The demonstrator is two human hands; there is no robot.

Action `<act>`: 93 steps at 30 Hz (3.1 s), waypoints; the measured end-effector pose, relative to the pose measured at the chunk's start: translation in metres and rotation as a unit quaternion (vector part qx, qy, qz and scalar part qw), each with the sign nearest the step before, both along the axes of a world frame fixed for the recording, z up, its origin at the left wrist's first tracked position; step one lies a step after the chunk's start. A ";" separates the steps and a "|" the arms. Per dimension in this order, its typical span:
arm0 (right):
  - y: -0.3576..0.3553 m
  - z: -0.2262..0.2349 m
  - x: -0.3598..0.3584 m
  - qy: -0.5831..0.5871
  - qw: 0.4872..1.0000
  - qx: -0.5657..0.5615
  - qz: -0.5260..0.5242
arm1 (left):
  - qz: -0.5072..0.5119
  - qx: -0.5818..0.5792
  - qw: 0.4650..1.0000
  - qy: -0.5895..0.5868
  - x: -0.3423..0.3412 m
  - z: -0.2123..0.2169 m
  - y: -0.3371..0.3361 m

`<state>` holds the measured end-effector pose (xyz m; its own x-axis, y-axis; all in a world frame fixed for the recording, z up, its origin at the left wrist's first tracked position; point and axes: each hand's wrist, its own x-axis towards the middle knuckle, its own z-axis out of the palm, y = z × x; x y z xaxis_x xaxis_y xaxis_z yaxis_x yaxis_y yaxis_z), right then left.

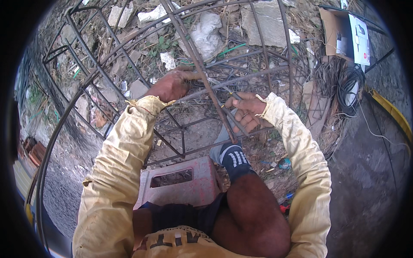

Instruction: The person sits on a small stool and uses wire to tie together intersecting steel bars forming a rebar mesh. They repeatedly wrap and twist wire around the bar intersections to secure the grid structure.

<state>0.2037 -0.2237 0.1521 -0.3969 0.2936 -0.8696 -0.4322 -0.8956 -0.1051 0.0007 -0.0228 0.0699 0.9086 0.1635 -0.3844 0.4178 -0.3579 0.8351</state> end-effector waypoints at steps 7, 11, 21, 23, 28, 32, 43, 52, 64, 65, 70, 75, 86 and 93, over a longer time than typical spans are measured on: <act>0.009 0.000 0.000 0.010 1.000 -0.012 0.002 | 0.219 -0.118 0.958 0.142 0.002 -0.020 0.005; 0.009 0.002 0.000 -0.008 1.000 -0.020 0.015 | 0.181 -0.110 0.962 0.174 0.008 -0.014 0.005; 0.013 0.003 -0.002 -0.042 0.998 -0.030 0.032 | 0.148 -0.094 0.969 0.172 0.009 -0.012 0.005; 0.012 0.001 -0.001 -0.038 0.998 -0.037 0.017 | 0.143 -0.085 0.971 0.171 0.008 -0.018 0.005; 0.010 -0.001 -0.006 -0.090 0.995 -0.029 0.015 | 0.134 -0.095 0.971 0.172 0.008 -0.019 0.006; 0.014 0.003 -0.008 -0.142 0.985 0.031 0.091 | 0.140 -0.114 0.967 0.179 0.009 -0.020 0.004; -0.003 0.010 -0.042 -0.513 0.759 0.234 0.326 | 0.174 -0.201 0.954 0.138 0.003 -0.045 0.001; 0.000 0.026 -0.064 -0.602 0.621 0.171 0.472 | 0.158 -0.160 0.954 0.198 0.005 -0.034 0.000; -0.002 0.013 -0.034 -0.214 0.974 -0.067 0.004 | 0.129 -0.077 0.977 0.150 0.003 -0.029 -0.002; -0.004 0.004 -0.031 -0.238 0.967 -0.061 0.072 | 0.134 -0.081 0.975 0.158 0.001 -0.028 -0.002; -0.005 -0.005 -0.017 -0.358 0.877 0.113 0.299 | 0.137 -0.089 0.974 0.154 0.006 -0.028 -0.003; 0.005 0.004 -0.043 -0.527 0.783 0.093 0.318 | 0.142 -0.082 0.974 0.157 0.002 -0.033 -0.003; 0.002 -0.011 -0.020 0.001 0.989 -0.142 0.033 | 0.117 -0.097 0.978 0.141 0.004 -0.034 0.000; -0.023 -0.006 -0.047 -0.503 0.814 0.185 0.223 | 0.126 -0.077 0.979 0.141 0.002 -0.035 -0.001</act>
